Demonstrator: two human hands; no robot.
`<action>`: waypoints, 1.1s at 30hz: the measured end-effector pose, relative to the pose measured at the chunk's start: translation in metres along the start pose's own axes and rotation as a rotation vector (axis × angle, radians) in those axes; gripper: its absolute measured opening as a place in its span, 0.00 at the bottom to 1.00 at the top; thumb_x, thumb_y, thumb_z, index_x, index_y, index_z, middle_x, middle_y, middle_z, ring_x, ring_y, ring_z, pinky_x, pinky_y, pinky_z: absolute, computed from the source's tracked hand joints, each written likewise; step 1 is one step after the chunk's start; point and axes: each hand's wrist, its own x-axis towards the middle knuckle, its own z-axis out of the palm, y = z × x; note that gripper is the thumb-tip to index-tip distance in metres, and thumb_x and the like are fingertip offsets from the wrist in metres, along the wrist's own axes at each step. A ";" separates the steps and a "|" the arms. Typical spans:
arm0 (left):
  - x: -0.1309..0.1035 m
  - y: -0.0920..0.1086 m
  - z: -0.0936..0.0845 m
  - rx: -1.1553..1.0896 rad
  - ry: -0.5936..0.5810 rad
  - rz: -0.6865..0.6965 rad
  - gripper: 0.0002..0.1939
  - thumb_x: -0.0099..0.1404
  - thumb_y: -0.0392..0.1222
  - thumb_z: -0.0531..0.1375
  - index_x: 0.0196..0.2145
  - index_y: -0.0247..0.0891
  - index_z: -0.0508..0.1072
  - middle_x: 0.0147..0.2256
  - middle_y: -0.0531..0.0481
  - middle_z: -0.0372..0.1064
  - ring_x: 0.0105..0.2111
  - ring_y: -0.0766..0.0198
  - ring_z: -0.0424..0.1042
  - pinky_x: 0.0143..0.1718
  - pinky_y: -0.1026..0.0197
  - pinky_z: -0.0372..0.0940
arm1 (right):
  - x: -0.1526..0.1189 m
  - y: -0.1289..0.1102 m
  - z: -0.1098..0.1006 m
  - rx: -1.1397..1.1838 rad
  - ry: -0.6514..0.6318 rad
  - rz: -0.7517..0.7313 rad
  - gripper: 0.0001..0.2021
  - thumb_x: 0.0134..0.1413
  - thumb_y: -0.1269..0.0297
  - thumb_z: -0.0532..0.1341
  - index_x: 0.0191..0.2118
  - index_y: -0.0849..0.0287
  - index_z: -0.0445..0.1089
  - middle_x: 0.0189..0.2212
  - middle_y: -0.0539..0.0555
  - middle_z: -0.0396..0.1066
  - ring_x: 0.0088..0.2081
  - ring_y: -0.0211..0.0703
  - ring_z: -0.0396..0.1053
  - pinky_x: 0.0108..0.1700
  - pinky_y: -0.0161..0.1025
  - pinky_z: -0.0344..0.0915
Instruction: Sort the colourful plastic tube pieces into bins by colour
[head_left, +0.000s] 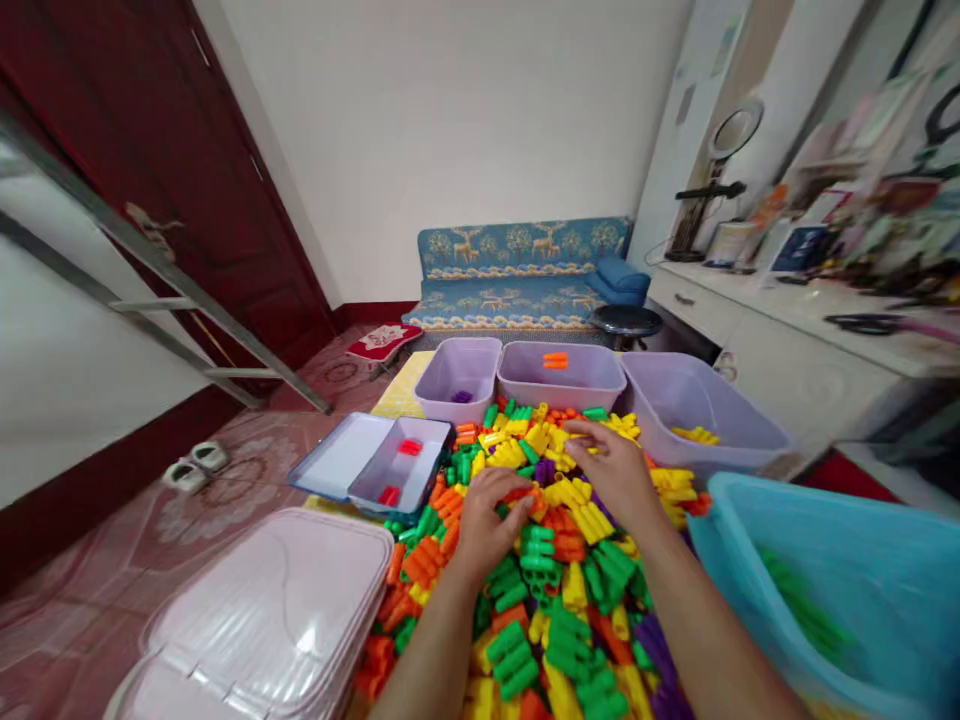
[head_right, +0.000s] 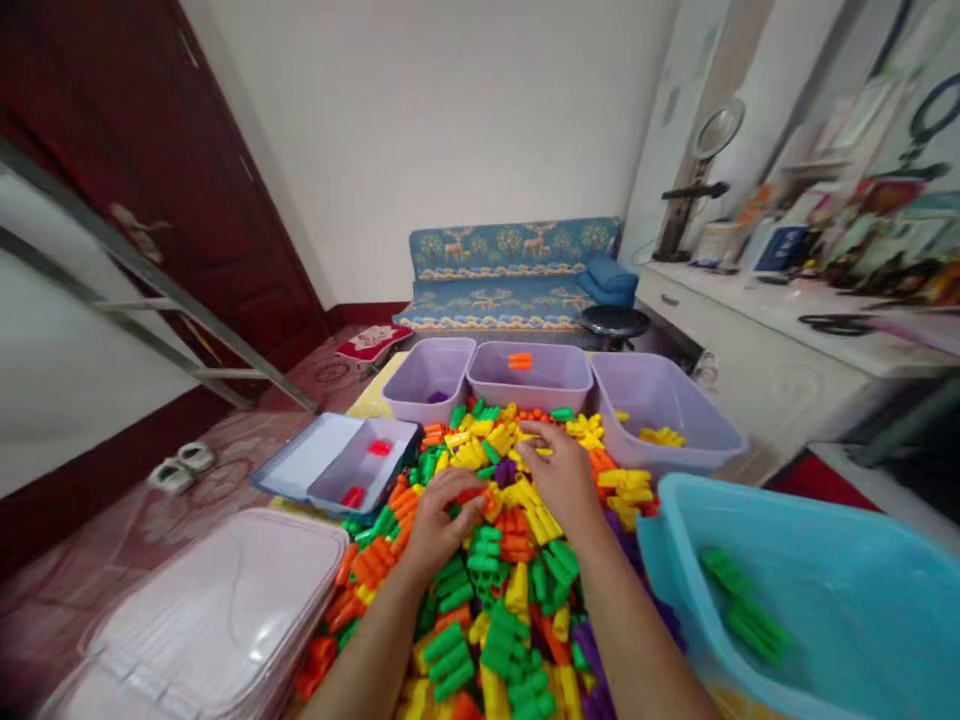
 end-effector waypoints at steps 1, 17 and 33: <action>0.000 0.000 -0.001 0.002 0.001 -0.005 0.07 0.62 0.41 0.60 0.37 0.41 0.76 0.38 0.47 0.74 0.44 0.58 0.69 0.49 0.53 0.61 | -0.002 0.002 0.006 -0.064 -0.043 -0.014 0.13 0.52 0.67 0.57 0.44 0.61 0.73 0.41 0.56 0.75 0.40 0.43 0.72 0.43 0.39 0.69; -0.001 0.003 -0.002 0.008 0.003 0.017 0.07 0.63 0.40 0.59 0.32 0.39 0.77 0.34 0.46 0.74 0.40 0.58 0.70 0.46 0.54 0.62 | -0.016 0.008 0.030 -0.581 -0.235 -0.023 0.16 0.51 0.72 0.57 0.45 0.57 0.74 0.41 0.57 0.71 0.40 0.46 0.71 0.43 0.39 0.65; -0.001 0.002 -0.002 0.020 0.006 0.002 0.07 0.63 0.39 0.59 0.36 0.40 0.77 0.38 0.47 0.73 0.42 0.59 0.70 0.47 0.54 0.62 | -0.092 0.008 -0.052 -0.717 -0.430 0.144 0.14 0.49 0.58 0.61 0.43 0.54 0.73 0.39 0.55 0.76 0.41 0.54 0.74 0.41 0.45 0.66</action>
